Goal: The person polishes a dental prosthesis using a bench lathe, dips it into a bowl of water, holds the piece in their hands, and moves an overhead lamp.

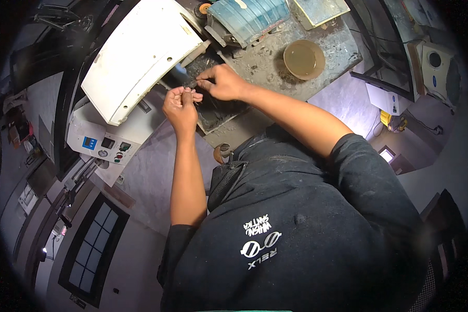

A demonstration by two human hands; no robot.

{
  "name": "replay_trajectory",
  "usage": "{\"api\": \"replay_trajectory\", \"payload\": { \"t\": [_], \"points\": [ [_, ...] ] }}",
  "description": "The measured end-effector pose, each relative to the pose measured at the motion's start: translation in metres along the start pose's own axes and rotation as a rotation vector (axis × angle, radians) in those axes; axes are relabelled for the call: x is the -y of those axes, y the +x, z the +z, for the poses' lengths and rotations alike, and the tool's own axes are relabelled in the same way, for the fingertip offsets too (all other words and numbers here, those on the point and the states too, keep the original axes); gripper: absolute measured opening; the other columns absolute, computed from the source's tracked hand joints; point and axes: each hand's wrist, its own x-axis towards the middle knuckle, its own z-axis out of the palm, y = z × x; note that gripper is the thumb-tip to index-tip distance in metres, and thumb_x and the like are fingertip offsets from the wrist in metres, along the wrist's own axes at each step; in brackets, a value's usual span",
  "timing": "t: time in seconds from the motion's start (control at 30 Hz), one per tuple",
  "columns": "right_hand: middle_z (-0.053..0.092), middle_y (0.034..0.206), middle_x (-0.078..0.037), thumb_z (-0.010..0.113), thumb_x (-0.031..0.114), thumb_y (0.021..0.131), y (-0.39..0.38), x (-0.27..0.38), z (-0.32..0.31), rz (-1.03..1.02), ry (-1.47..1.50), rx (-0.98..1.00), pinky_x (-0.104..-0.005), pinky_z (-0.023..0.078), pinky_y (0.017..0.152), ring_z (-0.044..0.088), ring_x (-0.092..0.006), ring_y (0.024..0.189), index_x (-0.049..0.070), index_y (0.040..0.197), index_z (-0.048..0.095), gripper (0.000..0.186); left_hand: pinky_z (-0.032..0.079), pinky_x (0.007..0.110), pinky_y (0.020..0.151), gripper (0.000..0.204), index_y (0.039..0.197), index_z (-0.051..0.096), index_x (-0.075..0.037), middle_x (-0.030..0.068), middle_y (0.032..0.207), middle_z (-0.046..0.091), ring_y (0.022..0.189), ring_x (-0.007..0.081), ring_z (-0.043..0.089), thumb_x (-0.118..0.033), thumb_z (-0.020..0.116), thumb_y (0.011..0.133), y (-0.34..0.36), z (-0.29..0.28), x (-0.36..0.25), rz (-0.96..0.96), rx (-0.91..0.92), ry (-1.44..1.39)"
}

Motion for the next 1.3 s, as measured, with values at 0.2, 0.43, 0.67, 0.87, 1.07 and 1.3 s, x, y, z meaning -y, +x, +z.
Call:
{"api": "replay_trajectory", "payload": {
  "t": [0.2,0.43,0.67,0.87,1.07,1.3],
  "points": [
    [0.072,0.093,-0.016,0.064,0.008,0.086,0.02,-0.007,0.006,0.096,0.182,0.027,-0.0295,0.05,0.078,0.066,-0.0154,0.082,-0.002,0.1,0.07,0.018,0.055,0.029,0.056,0.005,0.085,0.054,0.008,0.0182,0.075,0.065,0.059,0.02,0.066,0.005,0.053,0.089,0.019,0.004,0.003,-0.094,-0.002,-0.026],
    [0.072,0.094,-0.017,0.066,0.011,0.085,0.021,-0.014,0.017,0.186,0.259,-0.032,-0.0303,0.05,0.079,0.066,-0.0158,0.084,-0.002,0.098,0.071,0.019,0.056,0.03,0.055,0.006,0.082,0.054,0.008,0.0177,0.073,0.064,0.057,0.0201,0.065,0.006,0.054,0.088,0.022,0.001,0.007,-0.129,-0.048,-0.065],
    [0.071,0.092,-0.019,0.066,0.012,0.085,0.024,-0.015,0.017,0.208,0.26,-0.071,-0.0296,0.051,0.077,0.067,-0.0144,0.08,-0.002,0.1,0.071,0.02,0.055,0.029,0.056,0.003,0.086,0.054,0.008,0.0169,0.072,0.064,0.059,0.0198,0.065,0.006,0.055,0.088,0.023,0.002,0.009,-0.047,-0.006,-0.06],
    [0.071,0.09,-0.019,0.065,0.012,0.086,0.014,-0.012,0.014,0.131,0.175,-0.028,-0.0299,0.051,0.074,0.067,-0.0148,0.079,-0.002,0.1,0.071,0.021,0.055,0.029,0.057,0.003,0.086,0.052,0.007,0.0163,0.071,0.064,0.059,0.0199,0.065,0.009,0.054,0.085,0.013,0.003,0.009,-0.002,-0.046,-0.045],
    [0.07,0.091,-0.02,0.065,0.011,0.084,0.013,-0.012,0.015,0.065,0.113,-0.053,-0.0331,0.052,0.076,0.07,-0.0247,0.083,-0.002,0.099,0.07,0.021,0.054,0.029,0.058,0.003,0.088,0.052,0.005,0.0156,0.072,0.064,0.06,0.0188,0.065,0.005,0.053,0.091,0.013,0.002,0.019,0.035,-0.044,-0.05],
    [0.069,0.095,-0.021,0.066,0.013,0.083,0.018,-0.021,0.02,0.073,0.147,-0.109,-0.0333,0.052,0.078,0.07,-0.026,0.086,0.0,0.101,0.07,0.023,0.054,0.028,0.06,0.004,0.088,0.052,0.005,0.0155,0.073,0.065,0.061,0.0187,0.065,0.005,0.055,0.09,0.02,0.006,0.021,0.115,-0.043,0.058]
  ]
}}
